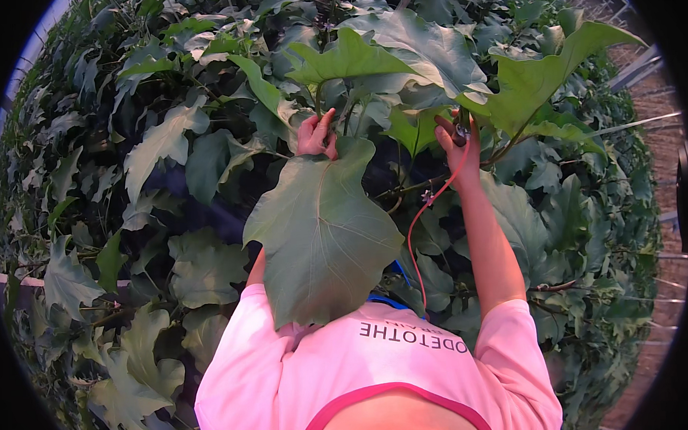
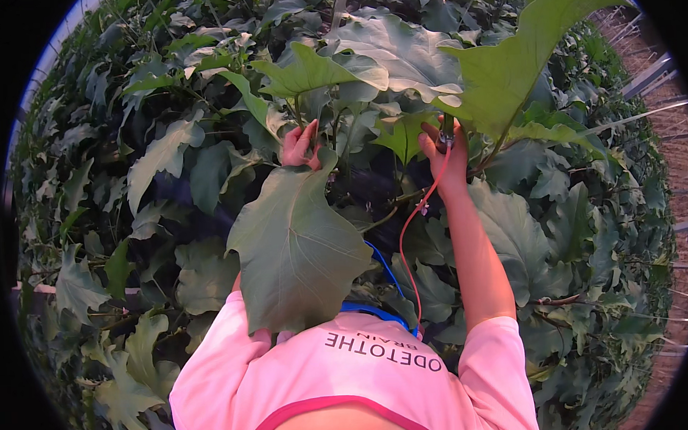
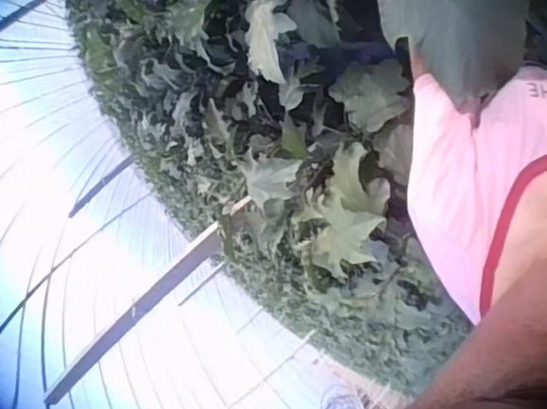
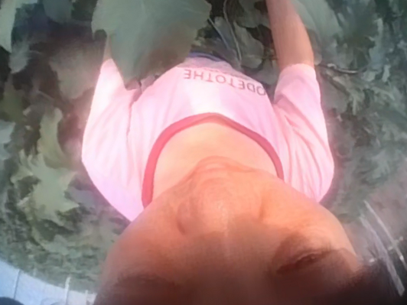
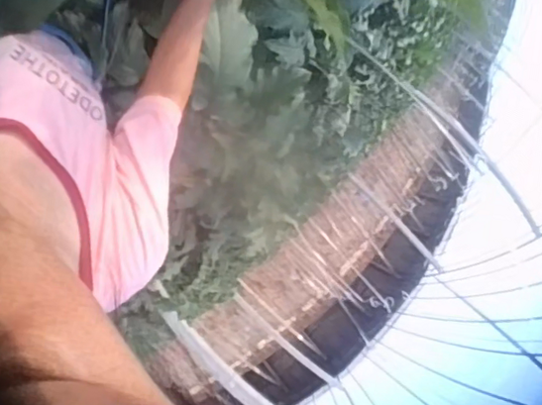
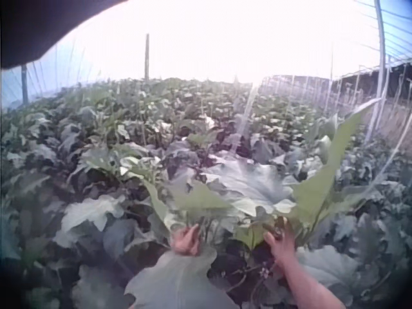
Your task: The person uses pruning shears to cut leaves and small branches from large-leafed plants in a greenhouse. The person moves along the row, repeatedly reaching into the foliage, cutting, and placing the trimmed pieces into a blue bag attached to the waist.
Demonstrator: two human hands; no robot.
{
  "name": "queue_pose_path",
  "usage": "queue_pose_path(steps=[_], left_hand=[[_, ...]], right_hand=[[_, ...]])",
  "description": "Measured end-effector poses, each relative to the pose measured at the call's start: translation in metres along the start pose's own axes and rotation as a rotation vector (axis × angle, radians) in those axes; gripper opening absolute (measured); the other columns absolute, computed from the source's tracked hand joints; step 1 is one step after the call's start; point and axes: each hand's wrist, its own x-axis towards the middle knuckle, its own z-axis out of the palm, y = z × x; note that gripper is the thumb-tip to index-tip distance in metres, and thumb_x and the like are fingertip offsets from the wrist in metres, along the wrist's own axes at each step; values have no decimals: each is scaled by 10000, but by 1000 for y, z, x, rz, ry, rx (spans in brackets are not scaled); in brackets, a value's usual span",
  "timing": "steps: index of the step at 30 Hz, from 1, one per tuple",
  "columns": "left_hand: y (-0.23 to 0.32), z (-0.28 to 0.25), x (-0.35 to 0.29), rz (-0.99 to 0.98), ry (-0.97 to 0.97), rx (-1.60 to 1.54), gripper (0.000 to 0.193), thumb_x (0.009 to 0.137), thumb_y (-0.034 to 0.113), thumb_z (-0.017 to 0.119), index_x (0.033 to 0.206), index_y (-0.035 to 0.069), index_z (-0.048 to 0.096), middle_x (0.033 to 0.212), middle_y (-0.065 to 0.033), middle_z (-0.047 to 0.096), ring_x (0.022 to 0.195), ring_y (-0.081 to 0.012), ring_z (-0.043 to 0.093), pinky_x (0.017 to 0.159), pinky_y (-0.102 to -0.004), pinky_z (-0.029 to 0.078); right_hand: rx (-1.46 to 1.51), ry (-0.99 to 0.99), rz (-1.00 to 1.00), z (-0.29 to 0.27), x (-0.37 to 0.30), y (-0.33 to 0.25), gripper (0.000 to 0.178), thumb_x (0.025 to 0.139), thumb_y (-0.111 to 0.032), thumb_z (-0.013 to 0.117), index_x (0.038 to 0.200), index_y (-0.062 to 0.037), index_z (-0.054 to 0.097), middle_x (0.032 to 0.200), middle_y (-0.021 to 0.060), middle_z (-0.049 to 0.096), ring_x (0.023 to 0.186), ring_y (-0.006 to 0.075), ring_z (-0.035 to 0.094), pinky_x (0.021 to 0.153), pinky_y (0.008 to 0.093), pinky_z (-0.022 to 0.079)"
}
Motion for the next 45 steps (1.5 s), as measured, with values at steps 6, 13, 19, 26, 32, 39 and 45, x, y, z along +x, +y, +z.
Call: queue_pose_path(steps=[6, 13, 19, 26, 32, 39, 45], left_hand=[[72, -26, -53, -389, -134, -594, 413, 857, -24, 762, 1229, 112, 645, 1076, -110, 662, 960, -205, 684, 837, -322, 563], [75, -26, -91, -942, 6, -1051, 503, 902, -5, 743, 1297, 158, 477, 1097, -133, 699, 995, -171, 686, 843, -341, 577], [92, -24, -65, -907, 94, -1191, 212, 935, 3, 703, 1107, 81, 606, 1170, -127, 684, 1078, -173, 678, 888, -303, 568], [80, -5, -64, -1335, -545, -1797, 289, 906, -62, 665, 1189, -11, 643, 1196, -179, 663, 1000, -208, 687, 873, -339, 561], [111, 39, -27, -729, -848, -1032, 140, 886, -49, 698, 1026, -53, 689, 1057, -138, 673, 889, -186, 692, 789, -302, 568], [63, 48, 34, -506, 1, -538, 232, 780, 16, 818, 929, 33, 641, 1132, -94, 632, 824, -142, 679, 664, -272, 569], [79, -11, 74, 98, -77, 365, 600, 650, 1, 699, 1239, 113, 669, 1406, -100, 432, 1218, -318, 479, 968, -449, 455]], right_hand=[[-56, 121, 45, -38, 14, 14, 484, 887, -30, 729, 1306, -18, 489, 1275, 82, 611, 1120, 194, 666, 869, 323, 528], [-9, 129, 70, -64, 8, 11, 499, 872, -165, 795, 1262, -27, 515, 1116, 93, 718, 1087, 195, 669, 949, 348, 500], [-20, 197, 145, -72, 6, 13, 569, 875, -96, 776, 1383, -64, 521, 1151, 44, 700, 933, 115, 625, 792, 279, 490], [-372, 96, -59, -66, 13, 10, 512, 876, -154, 742, 1322, -39, 517, 1221, 106, 662, 1138, 226, 651, 985, 365, 485], [-405, 183, -14, -112, 15, 56, 532, 855, -149, 749, 1324, -33, 525, 1191, 121, 660, 1099, 205, 654, 931, 370, 505], [63, 100, 96, -54, 3, 9, 593, 876, -53, 755, 1381, -20, 445, 1183, 113, 668, 1119, 210, 675, 944, 331, 526], [35, -74, 34, -32, -6, -6, 564, 906, -57, 737, 1375, 1, 430, 1217, 143, 677, 1131, 212, 670, 948, 327, 526]])
